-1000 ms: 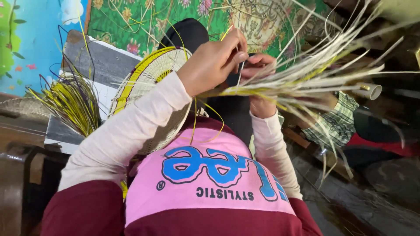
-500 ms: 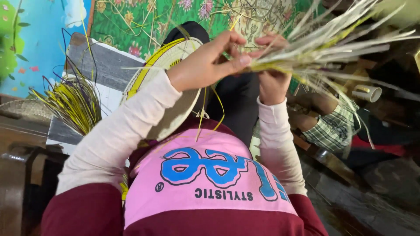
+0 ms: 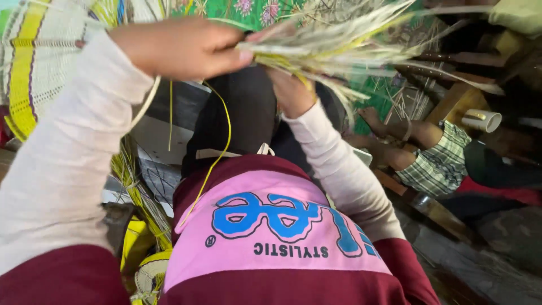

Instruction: Wrapping fibers around a wooden stick to finish a fan handle

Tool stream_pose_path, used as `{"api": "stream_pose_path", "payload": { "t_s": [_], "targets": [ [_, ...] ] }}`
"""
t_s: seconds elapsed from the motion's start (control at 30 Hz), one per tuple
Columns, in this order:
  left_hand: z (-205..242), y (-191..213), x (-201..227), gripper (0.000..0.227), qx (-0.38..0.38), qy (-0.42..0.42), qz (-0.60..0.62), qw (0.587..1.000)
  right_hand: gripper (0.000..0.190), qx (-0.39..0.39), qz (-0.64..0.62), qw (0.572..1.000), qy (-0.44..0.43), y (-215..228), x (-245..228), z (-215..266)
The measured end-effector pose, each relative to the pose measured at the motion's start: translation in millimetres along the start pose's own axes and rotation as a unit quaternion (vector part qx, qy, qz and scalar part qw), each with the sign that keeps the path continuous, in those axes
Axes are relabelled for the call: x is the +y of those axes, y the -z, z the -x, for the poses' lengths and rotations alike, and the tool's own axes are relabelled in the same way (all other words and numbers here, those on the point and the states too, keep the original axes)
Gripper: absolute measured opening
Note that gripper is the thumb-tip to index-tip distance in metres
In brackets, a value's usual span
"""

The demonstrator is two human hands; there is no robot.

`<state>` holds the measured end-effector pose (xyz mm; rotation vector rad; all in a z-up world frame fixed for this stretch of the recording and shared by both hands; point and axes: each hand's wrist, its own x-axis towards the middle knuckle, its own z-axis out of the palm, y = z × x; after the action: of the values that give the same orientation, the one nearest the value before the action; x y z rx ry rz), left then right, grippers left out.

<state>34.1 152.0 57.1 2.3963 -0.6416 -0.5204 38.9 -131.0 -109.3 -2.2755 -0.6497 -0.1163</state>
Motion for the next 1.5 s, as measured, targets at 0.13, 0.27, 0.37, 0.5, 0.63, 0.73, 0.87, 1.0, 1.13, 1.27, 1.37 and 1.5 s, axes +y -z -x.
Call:
{"api": "stream_pose_path", "payload": {
  "t_s": [0.13,0.27,0.37,0.5,0.63,0.73,0.87,1.0,1.13,1.27,1.37,1.5],
  "targets": [
    [3.4,-55.4,-5.9,0.032,0.024,-0.043,0.099,0.994,0.027,0.059,-0.322,0.939,-0.1,-2.7,-4.6,28.2],
    [-10.8,-108.3,35.3,0.046,0.114,-0.066,0.131,0.983,0.028,0.129,-0.408,0.89,-0.16,20.0,-29.5,26.3],
    [-47.0,-152.2,49.1,0.045,0.201,-0.078,0.032,0.976,0.038,0.181,-0.412,0.874,-0.185,46.3,-27.1,46.1],
    [-66.6,-147.5,76.5,0.028,0.202,-0.099,0.026,0.974,0.021,0.161,-0.314,0.921,-0.166,82.5,-28.4,51.4],
    [-74.5,-151.9,91.0,0.034,0.155,-0.09,0.094,0.979,0.029,0.159,-0.315,0.926,-0.135,102.1,-10.3,61.4],
    [-78.6,-158.7,92.1,0.032,0.147,-0.119,0.082,0.978,0.022,0.177,-0.296,0.928,-0.14,112.3,-13.6,64.7],
    [-73.4,-155.3,96.8,0.029,0.188,-0.131,0.038,0.973,0.018,0.217,-0.278,0.926,-0.133,115.5,-25.2,58.5],
    [-69.2,-153.6,99.7,0.03,0.187,-0.129,0.033,0.973,0.022,0.226,-0.278,0.926,-0.123,113.0,-20.0,53.7],
    [-67.8,-152.7,100.8,0.03,0.214,-0.126,0.019,0.969,0.022,0.24,-0.31,0.908,-0.149,112.7,-20.5,48.9],
    [-66.5,-153.7,102.1,0.03,0.259,-0.126,0.012,0.958,0.023,0.249,-0.309,0.896,-0.199,113.6,-31.0,47.8],
    [-65.1,-148.9,101.0,0.031,0.271,-0.119,0.015,0.955,0.021,0.245,-0.306,0.891,-0.23,115.0,-33.1,57.7],
    [-64.7,-148.6,101.5,0.03,0.289,-0.114,0.0,0.951,0.015,0.224,-0.373,0.849,-0.301,123.0,-57.2,73.6]
  ]
}}
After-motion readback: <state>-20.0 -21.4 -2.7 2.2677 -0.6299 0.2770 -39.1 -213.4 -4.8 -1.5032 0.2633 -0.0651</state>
